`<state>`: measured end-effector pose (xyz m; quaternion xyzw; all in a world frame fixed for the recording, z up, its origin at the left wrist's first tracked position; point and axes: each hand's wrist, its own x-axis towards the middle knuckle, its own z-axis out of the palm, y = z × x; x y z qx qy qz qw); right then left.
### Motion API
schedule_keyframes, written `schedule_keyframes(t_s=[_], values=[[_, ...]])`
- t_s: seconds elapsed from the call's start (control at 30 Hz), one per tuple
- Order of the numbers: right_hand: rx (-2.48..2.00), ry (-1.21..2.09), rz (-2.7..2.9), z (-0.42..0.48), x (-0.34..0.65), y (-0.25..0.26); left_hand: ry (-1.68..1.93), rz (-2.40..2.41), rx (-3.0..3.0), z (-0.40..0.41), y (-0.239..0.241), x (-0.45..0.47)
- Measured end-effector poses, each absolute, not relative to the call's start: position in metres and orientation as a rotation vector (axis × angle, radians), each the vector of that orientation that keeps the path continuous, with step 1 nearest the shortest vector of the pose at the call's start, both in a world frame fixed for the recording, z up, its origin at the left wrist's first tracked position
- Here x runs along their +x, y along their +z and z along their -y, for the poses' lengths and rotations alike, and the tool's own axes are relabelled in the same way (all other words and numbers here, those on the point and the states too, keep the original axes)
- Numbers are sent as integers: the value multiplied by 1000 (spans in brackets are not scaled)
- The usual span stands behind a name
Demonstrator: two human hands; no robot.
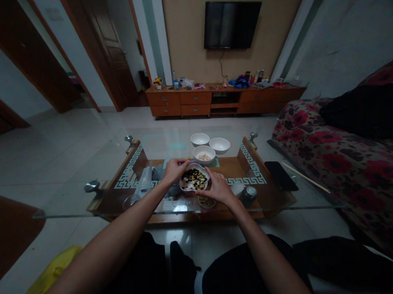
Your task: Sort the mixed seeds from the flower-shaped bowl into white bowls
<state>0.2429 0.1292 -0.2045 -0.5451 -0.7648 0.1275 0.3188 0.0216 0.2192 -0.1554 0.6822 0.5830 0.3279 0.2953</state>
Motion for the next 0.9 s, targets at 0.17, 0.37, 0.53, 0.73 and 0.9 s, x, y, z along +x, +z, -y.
schedule_keyframes(t_s=[0.17,0.37,0.53,0.73,0.9], values=[[-1433,330,2009,-130,243,-206,727,-1403,2075,-212,-151,6],[-1431,354,2007,-130,244,-207,580,-1234,2325,-206,-152,-1],[-1429,357,2014,-131,244,-207,577,-1227,2369,-203,-148,4],[-1443,341,2034,-130,245,-205,554,-1158,2425,-204,-147,4],[-1454,355,2035,-130,245,-203,541,-1171,2446,-207,-152,2]])
